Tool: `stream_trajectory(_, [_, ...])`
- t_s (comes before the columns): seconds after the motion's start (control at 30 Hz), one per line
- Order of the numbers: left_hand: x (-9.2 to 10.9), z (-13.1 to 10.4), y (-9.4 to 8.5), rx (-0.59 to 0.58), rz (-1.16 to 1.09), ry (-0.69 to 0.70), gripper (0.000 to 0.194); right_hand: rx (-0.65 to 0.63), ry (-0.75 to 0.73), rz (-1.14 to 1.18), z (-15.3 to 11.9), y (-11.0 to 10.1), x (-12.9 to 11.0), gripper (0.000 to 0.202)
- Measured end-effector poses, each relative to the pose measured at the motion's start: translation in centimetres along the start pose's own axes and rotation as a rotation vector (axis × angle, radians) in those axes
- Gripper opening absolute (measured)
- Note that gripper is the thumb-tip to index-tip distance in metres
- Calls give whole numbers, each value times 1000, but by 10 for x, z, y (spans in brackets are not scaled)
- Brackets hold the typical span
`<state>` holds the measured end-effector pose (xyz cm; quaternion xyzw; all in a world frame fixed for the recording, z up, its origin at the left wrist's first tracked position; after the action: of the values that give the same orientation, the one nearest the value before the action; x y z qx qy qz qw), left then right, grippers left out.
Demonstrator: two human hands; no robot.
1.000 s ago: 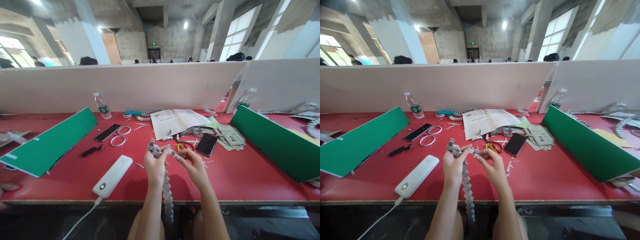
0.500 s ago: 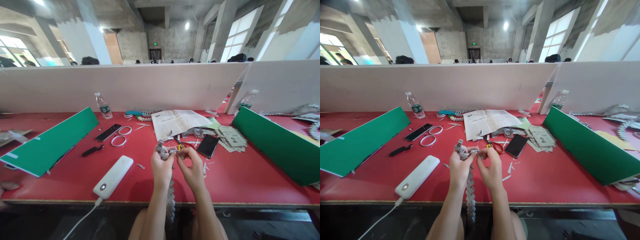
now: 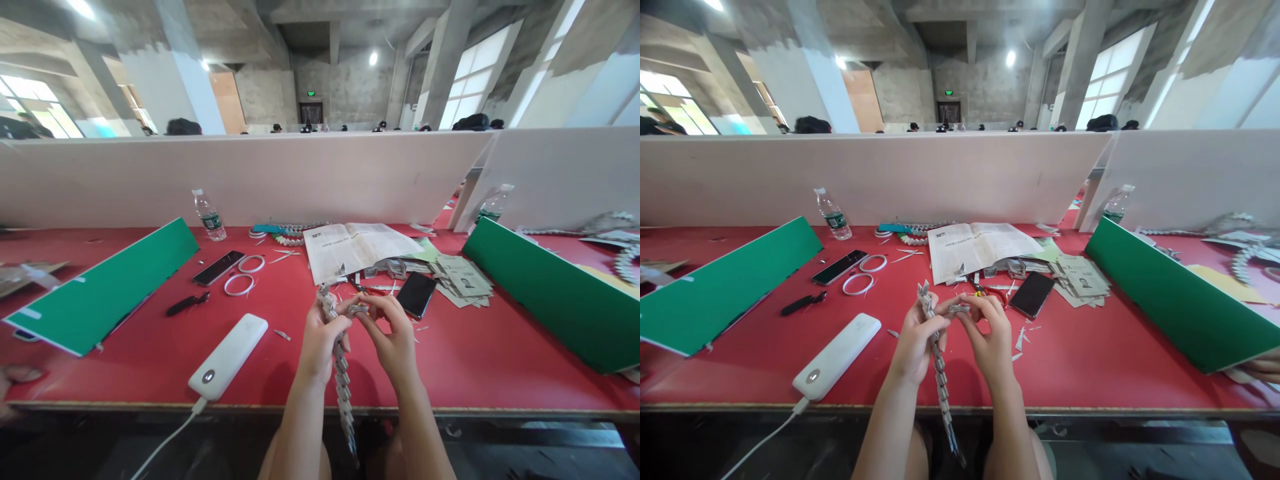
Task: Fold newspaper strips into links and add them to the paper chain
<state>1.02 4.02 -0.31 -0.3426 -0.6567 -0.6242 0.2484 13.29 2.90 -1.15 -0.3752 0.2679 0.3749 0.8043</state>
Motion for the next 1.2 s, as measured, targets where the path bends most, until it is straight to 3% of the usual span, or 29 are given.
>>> stream_trajectory(0.2, [-3, -2, 2, -38, 37, -8, 32, 102, -101, -89, 0, -4, -1, 12])
stream_trajectory(0.43, [2, 2, -1, 53, 108, 39, 41, 57, -86, -23, -3, 3, 1, 6])
stream_trajectory(0.7, [0, 7, -8, 112, 171, 138, 39, 4, 32, 11, -4, 4, 3, 5])
stream_trajectory(0.97, [-1, 5, -9, 172, 141, 218, 36, -98, 103, 46, -3, 7, 3, 13])
stream_trajectory(1.2, [4, 4, -5, 168, 168, 200, 36, -302, 252, 447, -4, 19, 7, 18])
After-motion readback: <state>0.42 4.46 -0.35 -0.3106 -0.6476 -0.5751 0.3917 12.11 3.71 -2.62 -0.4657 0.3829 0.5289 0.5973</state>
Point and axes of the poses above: each hand's wrist, its own z-axis towards the middle knuckle, its own y-axis out of the palm, x = y × z, the point moved 4 cm from there along z, towards the middle knuckle, and after that the axes turned 15 degrees about -z, right-handed, at the moved point
